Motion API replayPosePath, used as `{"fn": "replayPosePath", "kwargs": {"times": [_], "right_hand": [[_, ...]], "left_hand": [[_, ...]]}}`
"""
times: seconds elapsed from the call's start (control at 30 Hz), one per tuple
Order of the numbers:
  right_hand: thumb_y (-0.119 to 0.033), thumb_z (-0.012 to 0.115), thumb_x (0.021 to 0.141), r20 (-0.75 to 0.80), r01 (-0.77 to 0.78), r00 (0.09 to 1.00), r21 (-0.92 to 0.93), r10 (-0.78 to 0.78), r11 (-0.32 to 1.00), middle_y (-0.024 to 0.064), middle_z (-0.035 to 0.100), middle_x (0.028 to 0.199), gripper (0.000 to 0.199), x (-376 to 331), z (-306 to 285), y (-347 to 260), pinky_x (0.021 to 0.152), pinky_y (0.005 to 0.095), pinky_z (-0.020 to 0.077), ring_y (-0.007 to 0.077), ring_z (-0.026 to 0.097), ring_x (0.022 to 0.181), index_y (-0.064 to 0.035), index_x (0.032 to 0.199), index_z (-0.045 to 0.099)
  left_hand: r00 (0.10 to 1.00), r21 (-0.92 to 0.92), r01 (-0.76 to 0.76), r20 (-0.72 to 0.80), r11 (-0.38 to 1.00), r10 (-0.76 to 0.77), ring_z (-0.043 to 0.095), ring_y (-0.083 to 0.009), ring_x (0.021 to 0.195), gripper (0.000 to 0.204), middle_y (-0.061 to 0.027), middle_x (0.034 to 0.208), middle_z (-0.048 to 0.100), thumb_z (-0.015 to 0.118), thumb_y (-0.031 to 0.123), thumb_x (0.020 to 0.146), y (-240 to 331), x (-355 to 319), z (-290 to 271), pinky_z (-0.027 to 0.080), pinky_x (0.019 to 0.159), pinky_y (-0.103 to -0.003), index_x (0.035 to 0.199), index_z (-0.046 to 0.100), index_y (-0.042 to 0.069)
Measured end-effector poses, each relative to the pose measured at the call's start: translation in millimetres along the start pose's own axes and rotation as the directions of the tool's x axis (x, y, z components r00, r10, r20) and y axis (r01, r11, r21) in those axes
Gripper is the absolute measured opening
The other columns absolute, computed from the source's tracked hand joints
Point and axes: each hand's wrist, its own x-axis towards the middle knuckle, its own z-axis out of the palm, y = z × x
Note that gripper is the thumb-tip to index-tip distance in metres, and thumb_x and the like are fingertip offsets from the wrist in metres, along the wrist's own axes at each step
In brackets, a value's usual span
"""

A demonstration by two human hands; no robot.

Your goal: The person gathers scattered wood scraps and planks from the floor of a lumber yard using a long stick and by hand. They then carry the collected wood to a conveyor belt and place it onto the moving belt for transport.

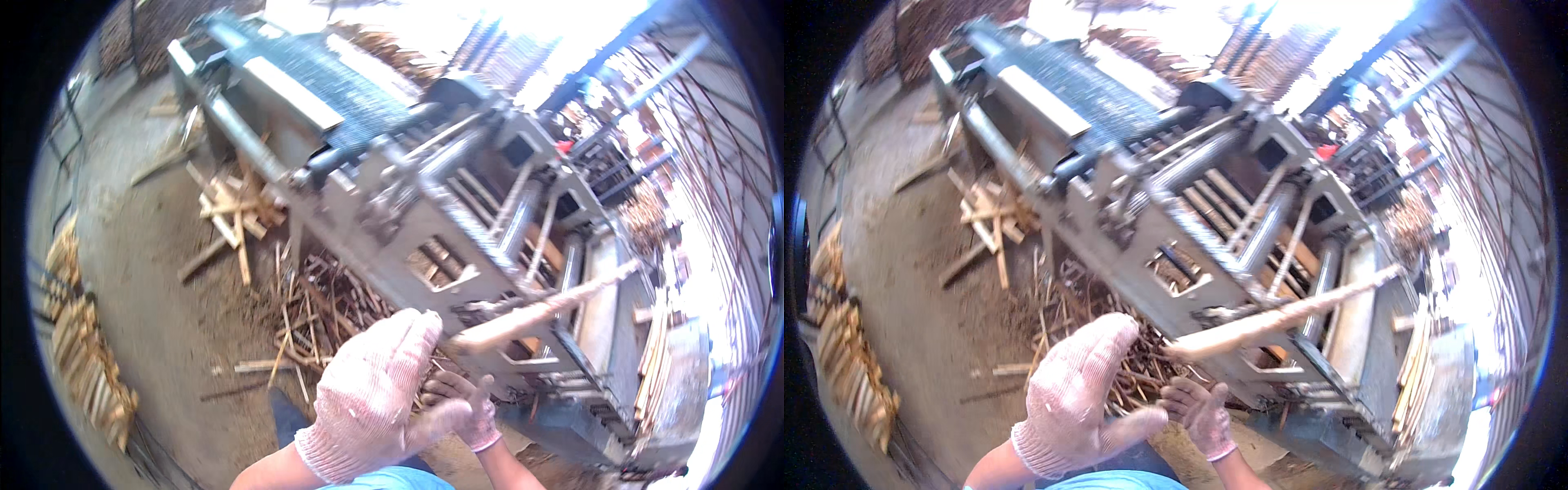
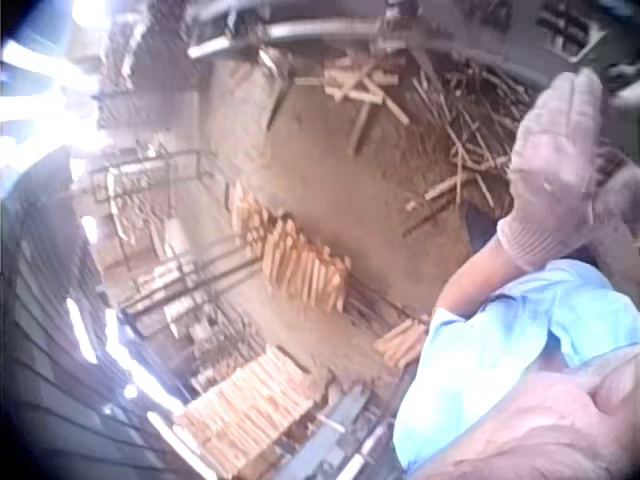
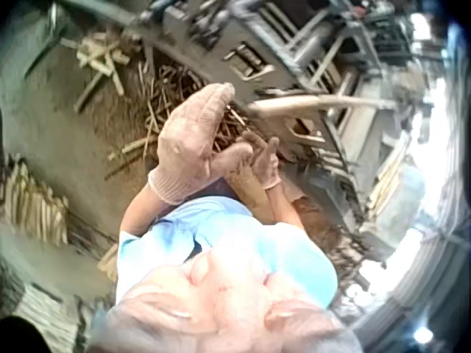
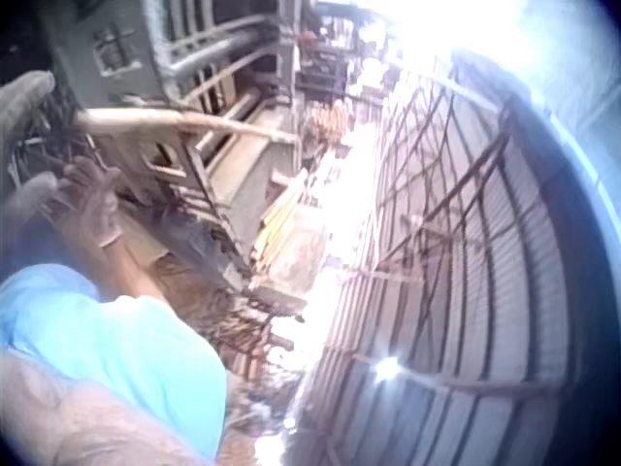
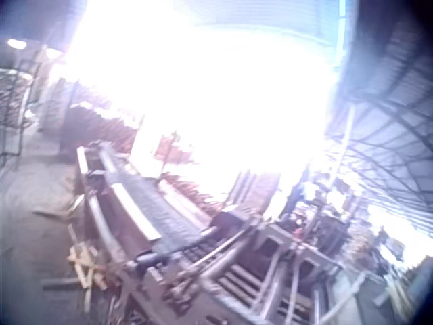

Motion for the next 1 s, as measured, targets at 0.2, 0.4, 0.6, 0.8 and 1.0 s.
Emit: {"fn": "replayPosePath", "kwargs": {"times": [0.2,0.4,0.6,0.8,1.0], "right_hand": [[-0.088,0.043,0.084,0.287,0.162,0.937,0.154,-0.201,0.975,0.0089,0.063,0.128,0.102,-1.6,20.9,-40.9,0.102,0.0400,0.0501,0.0234,0.063,0.116,-0.0041,0.142,0.048],[-0.073,0.050,0.094,0.390,0.148,0.884,0.292,-0.259,0.945,0.0067,0.066,0.124,0.079,-8.9,10.3,-42.2,0.100,0.0372,0.0506,0.0204,0.064,0.114,-0.0071,0.137,0.055],[-0.080,0.048,0.090,0.367,0.263,0.863,0.259,-0.346,0.930,0.0115,0.066,0.124,0.091,-39.5,-41.7,-62.1,0.099,0.0430,0.0544,0.0247,0.066,0.112,-0.0023,0.137,0.053],[-0.074,0.053,0.091,0.089,0.453,0.763,0.634,-0.640,0.627,0.0113,0.066,0.115,0.082,-50.8,-44.7,-128.6,0.092,0.0483,0.0557,0.0246,0.066,0.105,-0.0024,0.130,0.054],[-0.044,0.061,0.103,0.265,0.094,0.776,0.849,-0.573,0.519,-0.0086,0.049,0.072,0.031,-35.2,-85.7,-120.0,0.076,0.0339,0.0494,0.0076,0.049,0.063,-0.0151,0.095,0.056]], "left_hand": [[0.926,0.414,-0.001,0.344,0.910,-0.155,0.069,-0.0355,0.100,0.078,-0.0201,0.118,0.066,0.082,0.040,0.076,52.5,35.8,53.6,0.055,0.086,-0.046,0.135,0.053,-0.002],[0.935,0.655,-0.144,0.335,0.742,-0.115,0.070,-0.0342,0.080,0.035,-0.0128,0.089,0.067,0.076,0.030,0.079,42.2,49.2,80.0,0.054,0.069,-0.050,0.103,0.060,0.009],[0.868,0.496,-0.169,0.484,0.852,-0.110,0.070,-0.0322,0.068,0.019,-0.0099,0.074,0.067,0.071,0.021,0.082,82.6,60.8,107.6,0.056,0.062,-0.046,0.097,0.062,0.013],[0.873,0.428,-0.101,0.472,0.898,-0.127,0.065,-0.0267,0.052,0.020,-0.0059,0.065,0.060,0.067,0.020,0.085,138.5,-12.7,121.1,0.050,0.043,-0.044,0.095,0.054,0.010],[0.910,0.349,-0.039,0.400,0.936,-0.111,0.065,-0.0255,0.053,0.018,-0.0056,0.064,0.058,0.061,0.021,0.094,112.1,-69.2,159.6,0.049,0.043,-0.044,0.101,0.053,0.007]]}}
